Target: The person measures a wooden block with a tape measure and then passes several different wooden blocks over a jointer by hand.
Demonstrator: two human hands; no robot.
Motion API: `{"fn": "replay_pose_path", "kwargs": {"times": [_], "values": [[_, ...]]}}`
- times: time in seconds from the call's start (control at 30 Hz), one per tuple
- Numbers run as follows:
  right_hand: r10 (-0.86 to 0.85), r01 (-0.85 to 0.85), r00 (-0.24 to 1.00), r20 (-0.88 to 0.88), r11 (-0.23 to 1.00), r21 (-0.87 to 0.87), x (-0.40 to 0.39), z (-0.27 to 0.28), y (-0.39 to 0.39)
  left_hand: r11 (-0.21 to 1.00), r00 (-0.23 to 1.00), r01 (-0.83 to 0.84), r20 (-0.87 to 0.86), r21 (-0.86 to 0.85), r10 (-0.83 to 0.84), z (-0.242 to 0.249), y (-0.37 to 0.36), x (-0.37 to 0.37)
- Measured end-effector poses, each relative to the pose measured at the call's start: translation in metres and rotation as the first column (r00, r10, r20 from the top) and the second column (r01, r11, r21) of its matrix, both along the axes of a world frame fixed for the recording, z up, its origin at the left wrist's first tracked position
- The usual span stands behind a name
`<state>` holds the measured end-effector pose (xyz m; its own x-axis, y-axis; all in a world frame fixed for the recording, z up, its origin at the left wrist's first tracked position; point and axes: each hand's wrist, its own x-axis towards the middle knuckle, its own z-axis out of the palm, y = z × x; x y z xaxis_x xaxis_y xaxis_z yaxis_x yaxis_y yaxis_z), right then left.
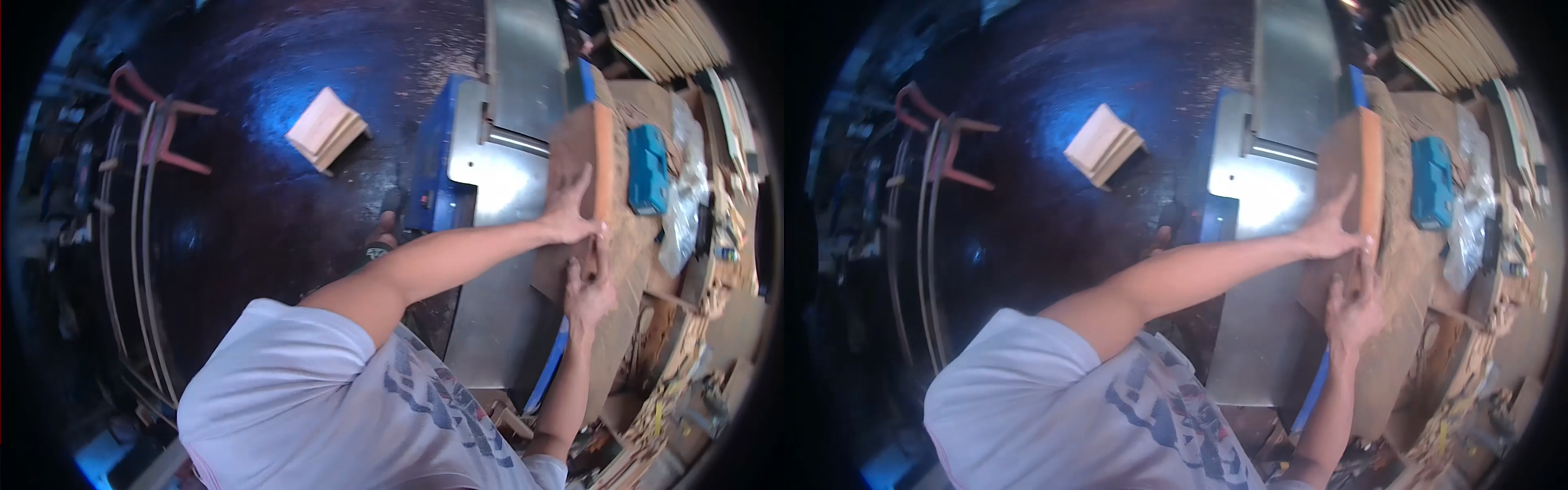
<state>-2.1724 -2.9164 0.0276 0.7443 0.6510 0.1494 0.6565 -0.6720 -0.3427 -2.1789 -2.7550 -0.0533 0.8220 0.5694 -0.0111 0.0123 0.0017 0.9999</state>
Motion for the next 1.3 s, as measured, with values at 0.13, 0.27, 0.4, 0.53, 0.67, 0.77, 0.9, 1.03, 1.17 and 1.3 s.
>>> {"fn": "replay_pose_path", "kwargs": {"times": [0.13, 0.27, 0.4, 0.53, 0.67, 0.77, 0.9, 1.03, 1.17, 1.3], "values": [[0.062, -0.057, 0.996, 0.069, 0.996, -0.068, 0.018, -0.001, 0.01, 0.998, 1.0, -0.02, 0.009, 0.066, 0.02, 0.003, 0.016, 0.005], [0.091, -0.082, 0.982, 0.168, 0.995, -0.062, 0.021, 0.001, 0.031, 0.992, 0.994, 0.007, -0.11, 0.125, 0.007, 0.01, 0.038, 0.009], [0.082, -0.064, 0.981, 0.178, 0.992, -0.105, 0.028, 0.002, 0.045, 0.99, 0.995, -0.003, -0.097, 0.141, 0.017, 0.003, 0.054, 0.022], [0.082, -0.064, 0.98, 0.179, 0.992, -0.108, 0.04, -0.001, 0.061, 0.999, 1.0, -0.004, -0.025, 0.035, 0.005, 0.008, 0.071, 0.028], [0.093, -0.074, 0.977, 0.192, 0.992, -0.099, 0.053, -0.004, 0.08, 0.999, 0.998, -0.025, -0.051, 0.048, 0.027, 0.009, 0.092, 0.041], [0.086, -0.065, 0.976, 0.199, 0.992, -0.109, 0.059, -0.002, 0.093, 1.0, 0.999, -0.021, -0.049, 0.016, 0.021, 0.011, 0.106, 0.048], [0.079, -0.052, 0.97, 0.228, 0.991, -0.12, 0.067, -0.003, 0.11, 1.0, 0.999, -0.02, -0.046, 0.01, 0.021, 0.016, 0.122, 0.056], [0.079, -0.053, 0.975, 0.209, 0.991, -0.125, 0.076, -0.004, 0.122, 1.0, 0.999, -0.007, -0.05, -0.014, 0.006, 0.015, 0.137, 0.062], [0.076, -0.056, 0.972, 0.221, 0.994, -0.099, 0.084, -0.007, 0.135, 1.0, 0.997, -0.007, -0.078, -0.01, 0.006, 0.017, 0.15, 0.069], [0.082, -0.063, 0.972, 0.221, 0.994, -0.092, 0.089, -0.007, 0.147, 1.0, 0.997, -0.023, -0.076, 0.003, 0.023, 0.008, 0.164, 0.08]]}}
